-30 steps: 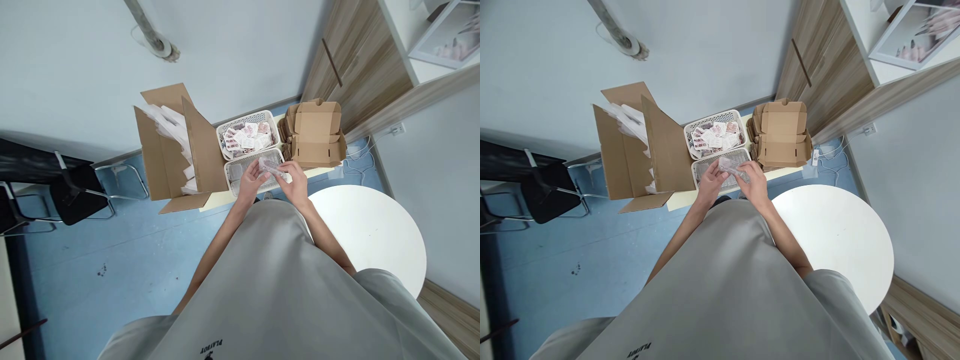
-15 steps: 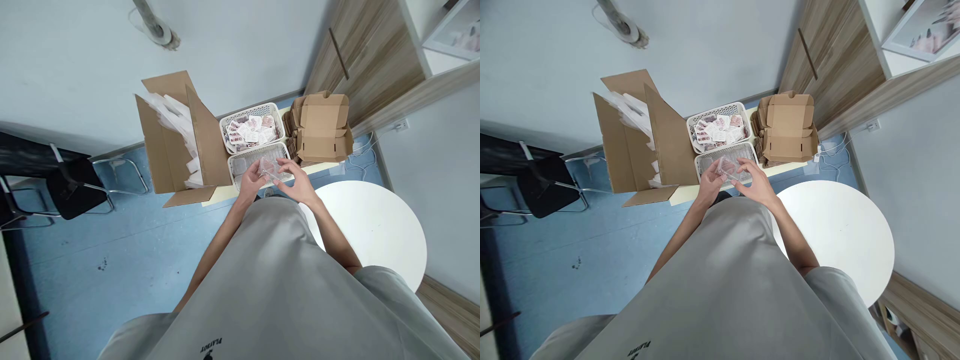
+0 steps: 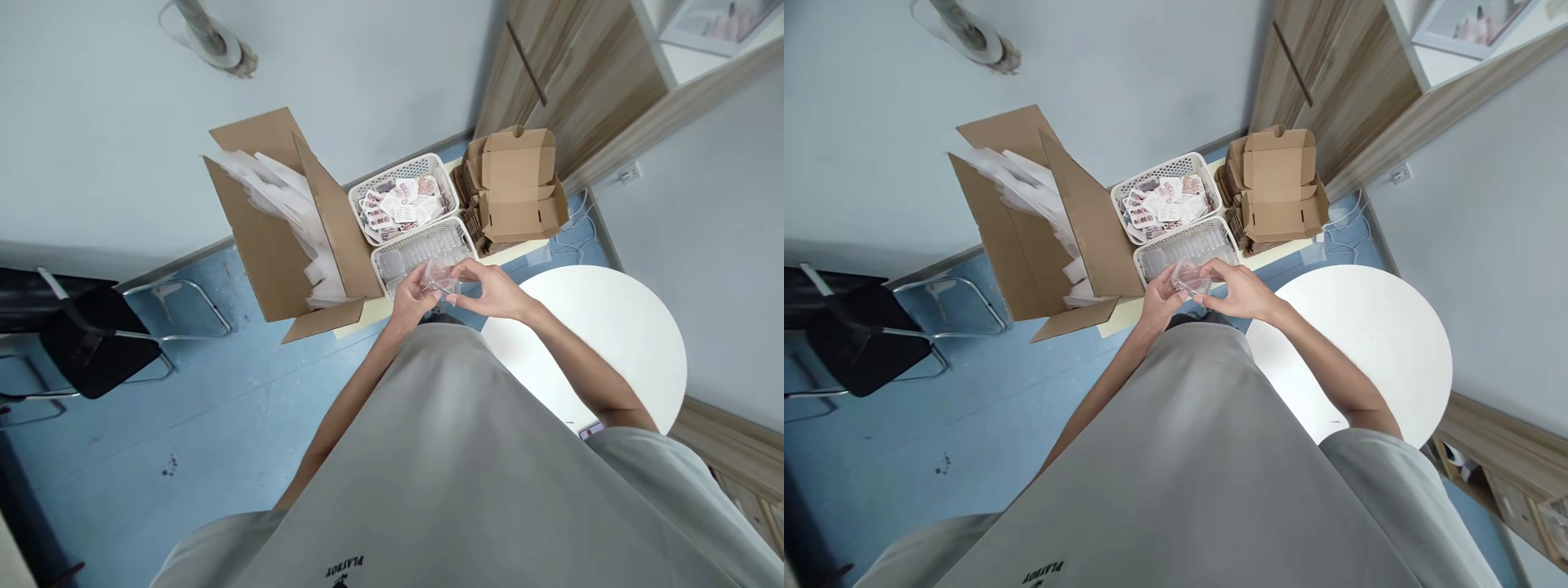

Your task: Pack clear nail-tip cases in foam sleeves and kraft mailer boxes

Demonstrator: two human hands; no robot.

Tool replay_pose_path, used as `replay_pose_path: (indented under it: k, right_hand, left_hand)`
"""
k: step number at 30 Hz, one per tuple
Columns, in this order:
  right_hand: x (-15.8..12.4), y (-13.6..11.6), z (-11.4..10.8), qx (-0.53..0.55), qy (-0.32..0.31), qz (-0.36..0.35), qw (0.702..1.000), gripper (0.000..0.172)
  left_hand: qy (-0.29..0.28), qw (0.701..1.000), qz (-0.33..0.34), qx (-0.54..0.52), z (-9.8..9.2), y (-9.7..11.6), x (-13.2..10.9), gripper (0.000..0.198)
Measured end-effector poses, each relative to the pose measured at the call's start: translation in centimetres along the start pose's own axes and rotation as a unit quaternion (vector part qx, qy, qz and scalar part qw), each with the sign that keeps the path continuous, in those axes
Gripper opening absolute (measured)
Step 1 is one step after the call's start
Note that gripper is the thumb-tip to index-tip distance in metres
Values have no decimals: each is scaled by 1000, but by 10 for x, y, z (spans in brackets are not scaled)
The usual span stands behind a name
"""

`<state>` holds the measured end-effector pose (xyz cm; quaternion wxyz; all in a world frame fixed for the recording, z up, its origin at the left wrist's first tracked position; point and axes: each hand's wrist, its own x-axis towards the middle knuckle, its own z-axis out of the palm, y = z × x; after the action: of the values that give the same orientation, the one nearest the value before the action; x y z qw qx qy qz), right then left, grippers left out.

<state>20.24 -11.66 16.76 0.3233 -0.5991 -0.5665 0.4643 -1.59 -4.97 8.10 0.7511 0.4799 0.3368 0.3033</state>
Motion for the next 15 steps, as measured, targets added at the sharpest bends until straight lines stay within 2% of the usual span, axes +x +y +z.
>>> replay_pose_path:
  k: [5,10,12,15]
  right_hand:
    - [-15,-27,7,46,26,21,998,40]
    - [-32,-40,12,121,77,39,989,44]
    - [-38,-42,17,155,121,51,979,47]
    - [-42,-41,28,199,229,65,951,56]
  left_hand:
    - [-25,998,-24,-43,-2,11,-14,94]
    - [-84,992,-34,-90,-2,30,-29,96]
    - [-105,987,-39,-112,-1,38,-34,100]
    - [-132,978,-58,-148,1,48,-42,100]
